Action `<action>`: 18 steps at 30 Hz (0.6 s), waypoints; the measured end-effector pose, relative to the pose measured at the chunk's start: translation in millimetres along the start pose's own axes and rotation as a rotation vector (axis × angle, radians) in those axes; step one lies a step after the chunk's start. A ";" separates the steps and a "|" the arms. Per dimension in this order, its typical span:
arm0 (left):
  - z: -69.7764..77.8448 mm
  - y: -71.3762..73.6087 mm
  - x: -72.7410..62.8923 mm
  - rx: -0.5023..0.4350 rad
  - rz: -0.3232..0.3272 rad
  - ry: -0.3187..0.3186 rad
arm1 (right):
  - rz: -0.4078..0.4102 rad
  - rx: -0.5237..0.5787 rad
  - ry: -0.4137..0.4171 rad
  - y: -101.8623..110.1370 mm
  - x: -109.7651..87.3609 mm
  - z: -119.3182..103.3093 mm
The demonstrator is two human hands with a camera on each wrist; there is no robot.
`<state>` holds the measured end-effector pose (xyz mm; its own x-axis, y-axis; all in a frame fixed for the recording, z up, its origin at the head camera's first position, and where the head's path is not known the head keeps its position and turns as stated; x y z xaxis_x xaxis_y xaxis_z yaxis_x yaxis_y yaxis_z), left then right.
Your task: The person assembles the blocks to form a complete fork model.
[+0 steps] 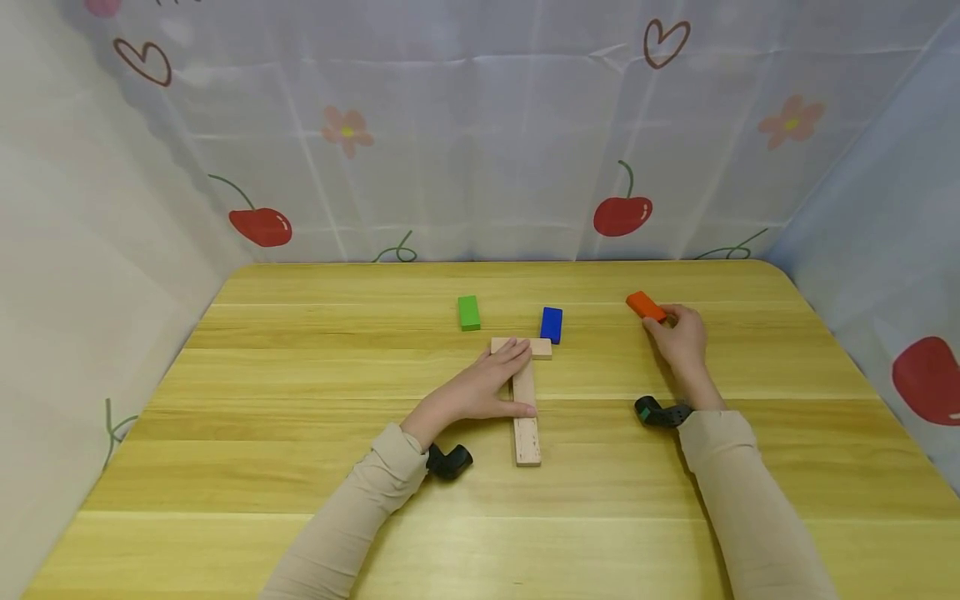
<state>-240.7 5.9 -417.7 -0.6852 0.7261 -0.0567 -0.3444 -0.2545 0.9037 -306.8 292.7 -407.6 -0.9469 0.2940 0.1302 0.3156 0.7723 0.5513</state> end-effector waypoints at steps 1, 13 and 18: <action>0.0 -0.1 0.0 -0.001 0.000 -0.001 | 0.013 0.009 0.005 0.4 0.2 0.3; 0.5 0.7 -1.1 -0.018 0.001 -0.002 | 0.093 0.156 -0.101 5.1 9.3 8.8; 0.9 1.1 -1.7 -0.018 0.002 -0.005 | 0.059 0.418 -0.209 1.9 13.5 8.8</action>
<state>-239.3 5.0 -416.2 -0.6828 0.7287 -0.0525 -0.3543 -0.2675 0.8961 -318.4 303.1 -412.0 -0.9075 0.4181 -0.0410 0.4068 0.8989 0.1629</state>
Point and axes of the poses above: each hand's wrist, its own x-axis towards the middle knuckle, its own y-axis out of the back of the hand, z = x × y, the point moved 8 cm from there along x, towards the middle knuckle, and after that the axes turned 4 degrees about x, right-handed, at the moved point
